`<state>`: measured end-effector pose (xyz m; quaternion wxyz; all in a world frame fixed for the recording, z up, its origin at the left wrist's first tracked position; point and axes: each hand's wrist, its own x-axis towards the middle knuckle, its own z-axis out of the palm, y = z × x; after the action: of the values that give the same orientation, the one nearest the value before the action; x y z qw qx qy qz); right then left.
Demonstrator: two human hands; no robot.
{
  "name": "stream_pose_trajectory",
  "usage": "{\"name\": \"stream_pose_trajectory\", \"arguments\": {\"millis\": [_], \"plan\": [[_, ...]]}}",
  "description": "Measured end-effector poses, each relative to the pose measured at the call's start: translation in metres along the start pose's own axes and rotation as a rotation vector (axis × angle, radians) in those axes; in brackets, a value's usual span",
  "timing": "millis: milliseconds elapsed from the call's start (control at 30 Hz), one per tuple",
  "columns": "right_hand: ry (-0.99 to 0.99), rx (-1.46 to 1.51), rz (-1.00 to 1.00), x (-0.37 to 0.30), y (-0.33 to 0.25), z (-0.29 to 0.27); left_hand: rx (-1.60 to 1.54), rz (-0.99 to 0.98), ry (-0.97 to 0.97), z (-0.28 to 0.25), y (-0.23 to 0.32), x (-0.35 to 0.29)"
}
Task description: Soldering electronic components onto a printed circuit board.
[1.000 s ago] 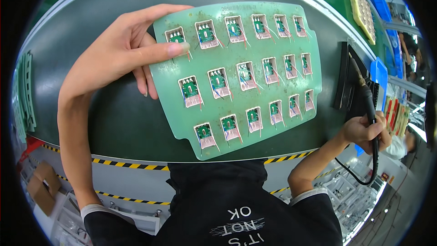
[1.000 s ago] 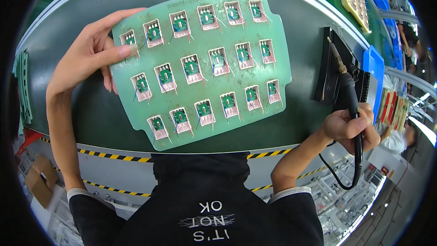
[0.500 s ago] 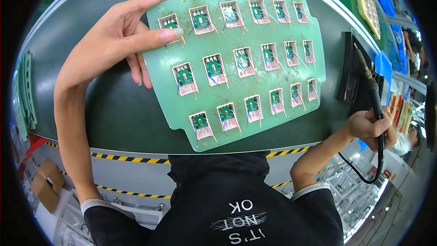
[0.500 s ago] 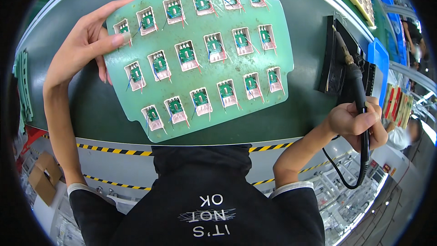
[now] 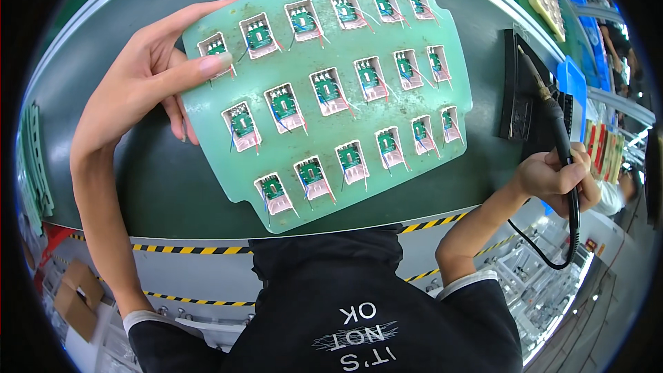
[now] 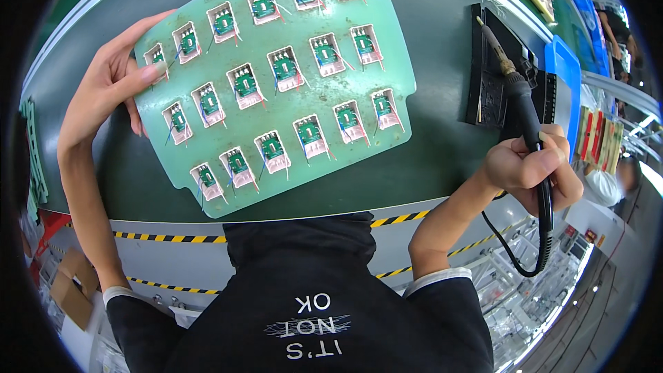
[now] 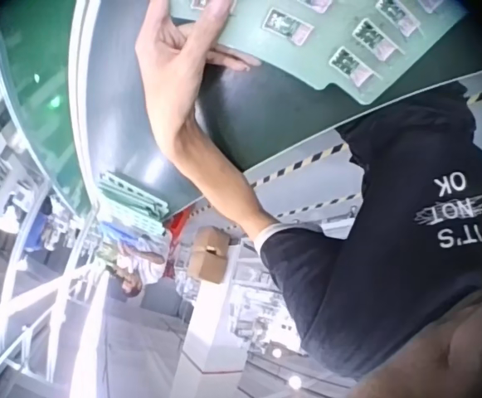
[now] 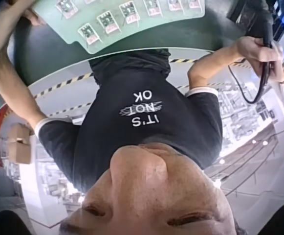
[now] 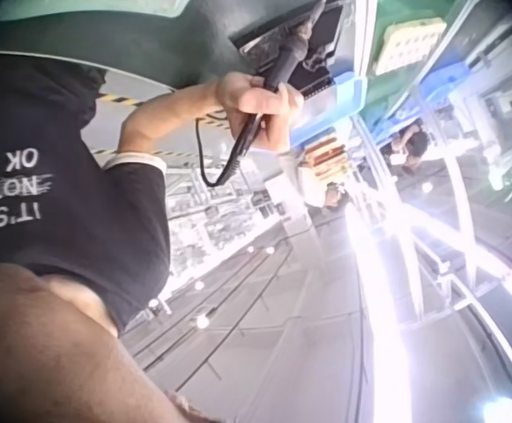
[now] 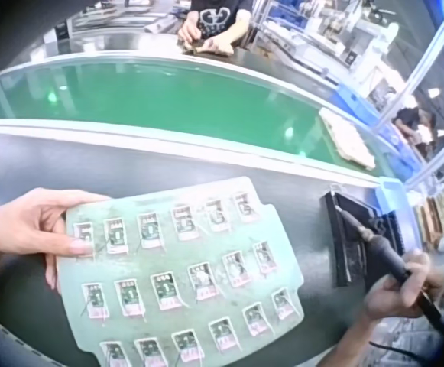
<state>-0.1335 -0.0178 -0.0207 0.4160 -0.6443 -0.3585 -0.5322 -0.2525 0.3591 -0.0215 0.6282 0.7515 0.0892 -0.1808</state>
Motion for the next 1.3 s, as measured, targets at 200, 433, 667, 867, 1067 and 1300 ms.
{"name": "stream_pose_trajectory", "arguments": {"millis": [200, 433, 667, 867, 1067, 1300], "plan": [[-0.018, -0.005, -0.009, 0.0, 0.0, -0.002, -0.027, -0.02, 0.014, 0.004, 0.0, 0.003], [-0.054, -0.005, 0.005, 0.0, 0.003, -0.006, -0.02, -0.028, 0.012, 0.004, 0.003, 0.004], [-0.085, 0.057, -0.016, -0.001, 0.007, -0.008, -0.036, -0.046, 0.061, 0.009, -0.001, 0.009], [-0.088, 0.09, 0.011, -0.002, 0.003, -0.012, -0.012, -0.067, 0.082, 0.015, -0.004, 0.005], [-0.12, 0.182, 0.036, -0.005, 0.007, -0.015, -0.001, -0.082, 0.067, 0.015, -0.008, 0.011], [-0.436, 0.195, 0.02, 0.012, 0.016, -0.035, 0.036, -0.094, 0.071, 0.003, -0.006, 0.011]]}}
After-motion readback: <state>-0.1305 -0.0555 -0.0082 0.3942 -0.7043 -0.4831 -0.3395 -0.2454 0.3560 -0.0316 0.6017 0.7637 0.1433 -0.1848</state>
